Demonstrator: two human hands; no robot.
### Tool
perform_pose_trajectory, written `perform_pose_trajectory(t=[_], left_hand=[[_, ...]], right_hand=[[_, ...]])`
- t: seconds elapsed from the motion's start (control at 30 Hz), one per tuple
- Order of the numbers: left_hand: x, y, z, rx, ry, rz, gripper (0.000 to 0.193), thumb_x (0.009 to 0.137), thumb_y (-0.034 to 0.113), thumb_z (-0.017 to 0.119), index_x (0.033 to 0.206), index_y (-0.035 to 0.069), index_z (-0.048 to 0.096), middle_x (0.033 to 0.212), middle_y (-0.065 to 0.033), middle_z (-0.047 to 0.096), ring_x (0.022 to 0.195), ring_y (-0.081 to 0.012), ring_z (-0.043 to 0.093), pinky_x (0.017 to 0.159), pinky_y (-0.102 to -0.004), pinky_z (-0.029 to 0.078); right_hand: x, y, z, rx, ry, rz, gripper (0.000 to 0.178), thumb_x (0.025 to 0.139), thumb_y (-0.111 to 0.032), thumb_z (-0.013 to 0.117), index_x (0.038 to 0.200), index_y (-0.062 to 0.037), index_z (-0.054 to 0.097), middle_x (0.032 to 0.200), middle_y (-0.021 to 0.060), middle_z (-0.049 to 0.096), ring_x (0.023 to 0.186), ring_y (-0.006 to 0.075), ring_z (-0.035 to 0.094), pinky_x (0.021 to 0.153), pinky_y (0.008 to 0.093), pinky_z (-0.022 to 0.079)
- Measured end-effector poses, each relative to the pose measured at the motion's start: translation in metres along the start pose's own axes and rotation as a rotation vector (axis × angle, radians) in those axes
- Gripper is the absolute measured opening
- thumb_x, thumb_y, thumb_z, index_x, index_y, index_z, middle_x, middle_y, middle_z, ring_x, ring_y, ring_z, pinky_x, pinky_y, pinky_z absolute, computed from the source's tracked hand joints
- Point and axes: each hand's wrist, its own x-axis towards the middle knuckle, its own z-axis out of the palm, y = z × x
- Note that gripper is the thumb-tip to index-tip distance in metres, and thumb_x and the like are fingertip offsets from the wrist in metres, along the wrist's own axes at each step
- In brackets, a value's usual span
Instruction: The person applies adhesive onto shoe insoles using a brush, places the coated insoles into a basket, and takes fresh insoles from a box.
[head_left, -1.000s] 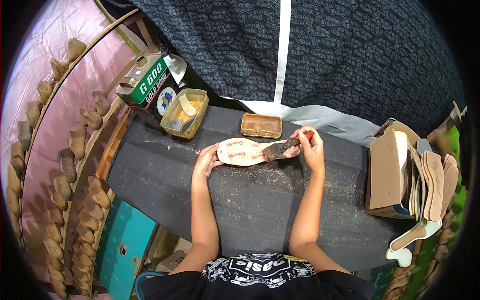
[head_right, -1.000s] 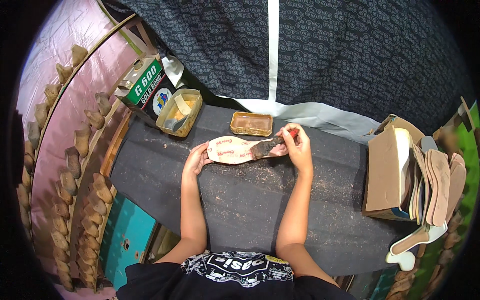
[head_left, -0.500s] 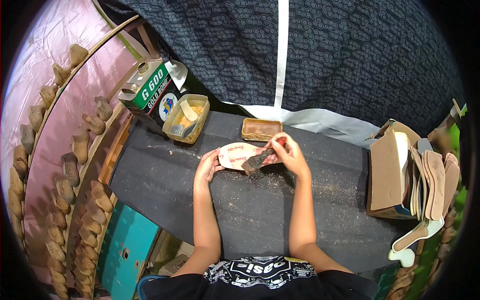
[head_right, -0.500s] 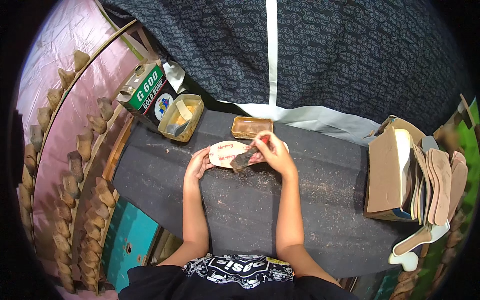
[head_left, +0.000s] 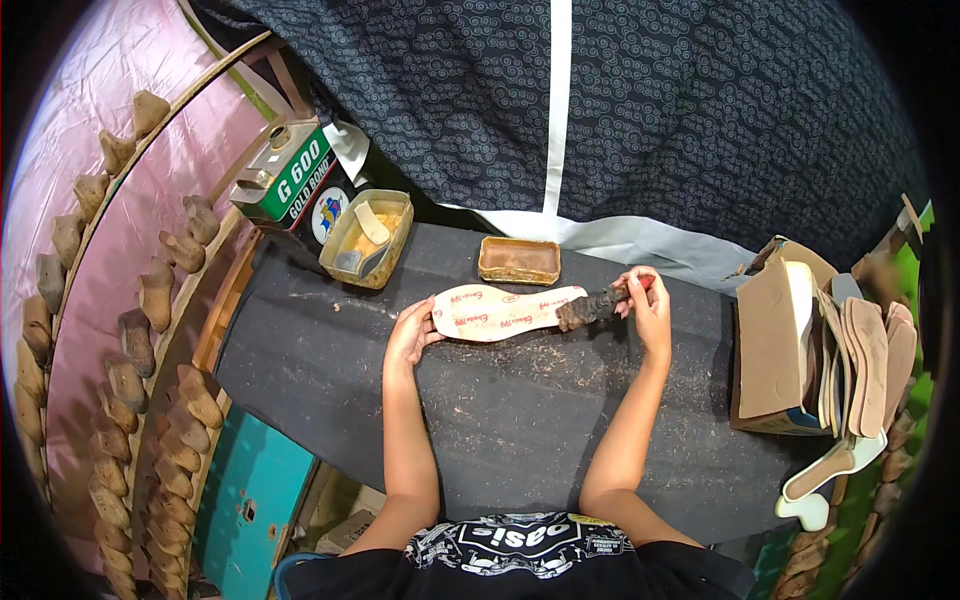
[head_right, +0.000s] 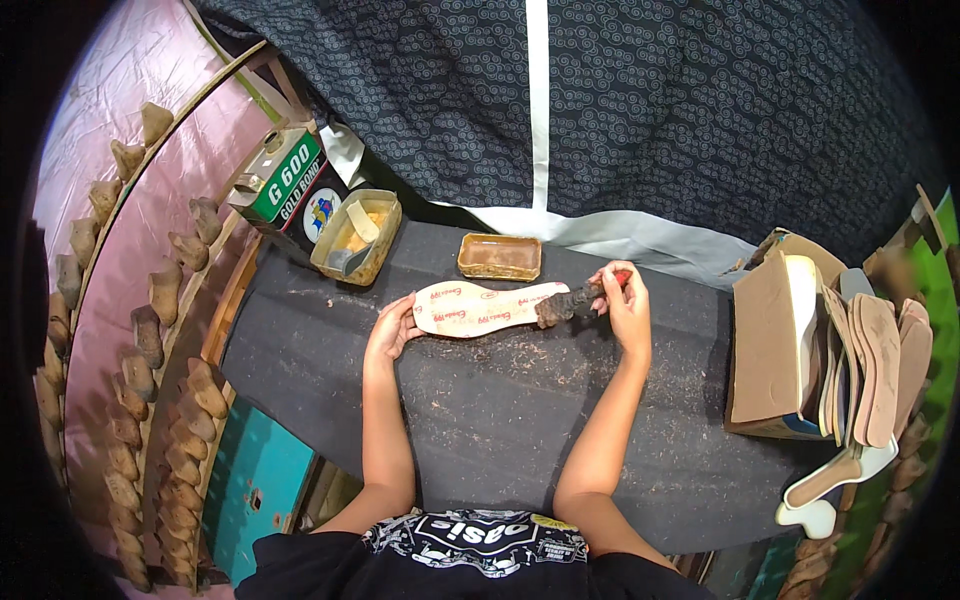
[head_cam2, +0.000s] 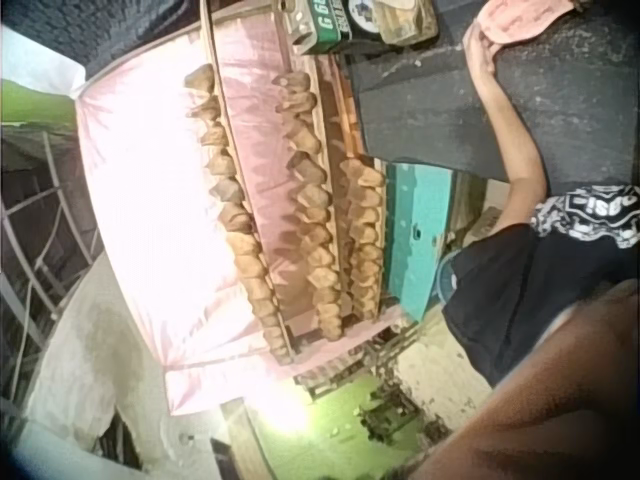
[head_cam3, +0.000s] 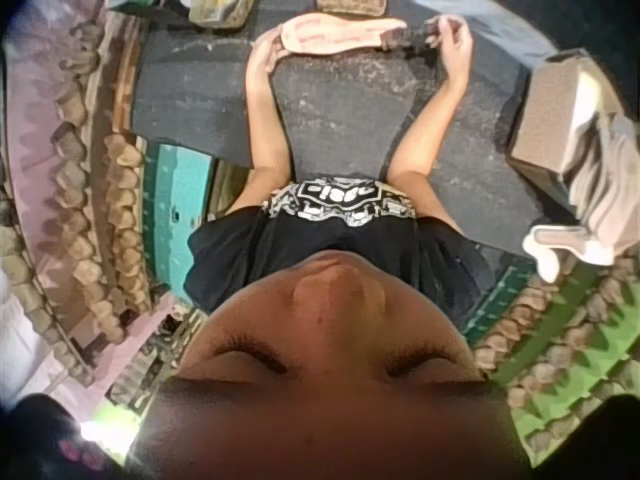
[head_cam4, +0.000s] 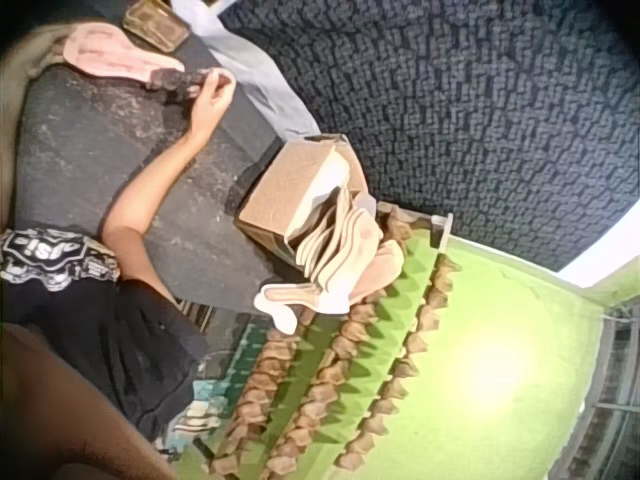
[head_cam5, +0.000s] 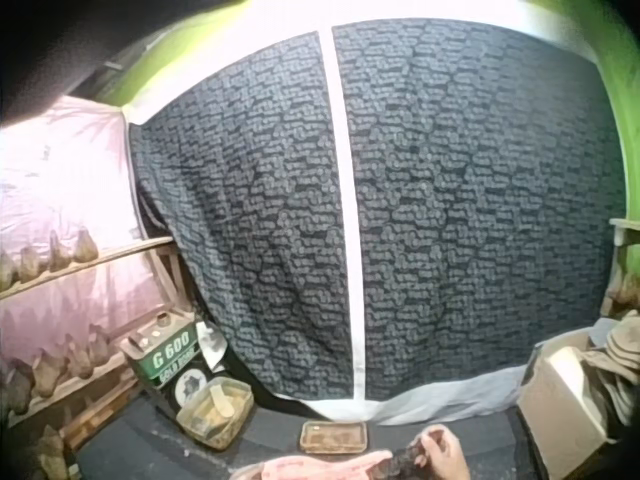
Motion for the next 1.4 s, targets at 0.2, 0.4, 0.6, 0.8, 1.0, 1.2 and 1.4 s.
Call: perform_pose_trajectory(t=[0.2, 0.4, 0.6, 0.8, 1.0, 1.2, 1.4], left_hand=[[0.0, 0.002, 0.004, -0.007, -0.008, -0.003, 0.026, 0.082, 0.025, 0.046, 0.093, 0.002, 0.051, 0.084, -0.007, 0.057, 0.073, -0.0154, 0.057, 0.06, -0.028, 0.048], [-0.001, 0.002, 0.004, -0.005, 0.004, -0.002, 0.027, 0.082, 0.023, 0.044, 0.095, 0.0, 0.051, 0.086, -0.0087, 0.058, 0.075, -0.0165, 0.058, 0.062, -0.0289, 0.049], [0.002, -0.002, 0.001, -0.017, 0.002, 0.003, 0.026, 0.082, 0.024, 0.046, 0.094, 0.002, 0.051, 0.085, -0.0076, 0.057, 0.074, -0.0168, 0.058, 0.061, -0.0291, 0.048], [0.002, -0.003, -0.003, -0.008, 0.015, 0.005, 0.026, 0.082, 0.024, 0.046, 0.095, 0.002, 0.051, 0.086, -0.008, 0.057, 0.076, -0.0174, 0.057, 0.062, -0.03, 0.049], [0.003, -0.001, 0.0, 0.014, 0.022, 0.001, 0.027, 0.082, 0.024, 0.046, 0.096, 0.002, 0.051, 0.087, -0.0082, 0.057, 0.078, -0.0177, 0.057, 0.063, -0.0302, 0.049], [0.001, 0.0, 0.002, 0.013, 0.031, 0.005, 0.027, 0.082, 0.024, 0.045, 0.095, 0.001, 0.051, 0.087, -0.0091, 0.057, 0.077, -0.0177, 0.058, 0.064, -0.031, 0.049], [0.003, -0.002, 0.004, 0.005, 0.026, 0.009, 0.027, 0.083, 0.021, 0.043, 0.095, -0.001, 0.051, 0.087, -0.0105, 0.058, 0.076, -0.0178, 0.058, 0.064, -0.0309, 0.05]], right_hand=[[0.008, 0.01, 0.036, 0.05, -0.152, -0.182, 0.01, 0.083, -0.013, 0.045, 0.087, -0.0041, 0.045, 0.078, 0.0035, 0.052, 0.063, 0.0053, 0.048, 0.052, 0.016, 0.04], [0.0, 0.008, 0.074, 0.092, -0.331, -0.004, 0.012, 0.084, -0.015, 0.044, 0.089, -0.0039, 0.044, 0.079, 0.0031, 0.053, 0.057, 0.0026, 0.047, 0.051, 0.016, 0.042], [0.002, 0.009, 0.06, 0.054, -0.284, 0.017, 0.013, 0.084, -0.014, 0.044, 0.089, -0.0027, 0.043, 0.079, 0.005, 0.054, 0.058, 0.0039, 0.049, 0.052, 0.0166, 0.043], [0.002, 0.013, 0.001, -0.001, -0.061, 0.049, 0.013, 0.084, -0.016, 0.045, 0.089, -0.0036, 0.044, 0.077, 0.0064, 0.054, 0.052, 0.0067, 0.048, 0.047, 0.0176, 0.04], [-0.005, 0.001, -0.025, -0.05, 0.085, -0.058, 0.014, 0.084, -0.017, 0.045, 0.089, -0.0041, 0.045, 0.078, 0.0054, 0.054, 0.052, 0.0059, 0.047, 0.046, 0.016, 0.038], [-0.001, -0.004, 0.0, 0.029, 0.0, -0.058, 0.014, 0.084, -0.017, 0.044, 0.089, -0.0041, 0.045, 0.079, 0.0058, 0.054, 0.053, 0.0058, 0.047, 0.046, 0.0155, 0.038], [0.008, 0.013, 0.042, 0.056, -0.194, -0.209, 0.01, 0.084, -0.013, 0.043, 0.089, -0.0045, 0.044, 0.082, 0.0065, 0.053, 0.065, 0.0067, 0.049, 0.051, 0.0164, 0.04]])
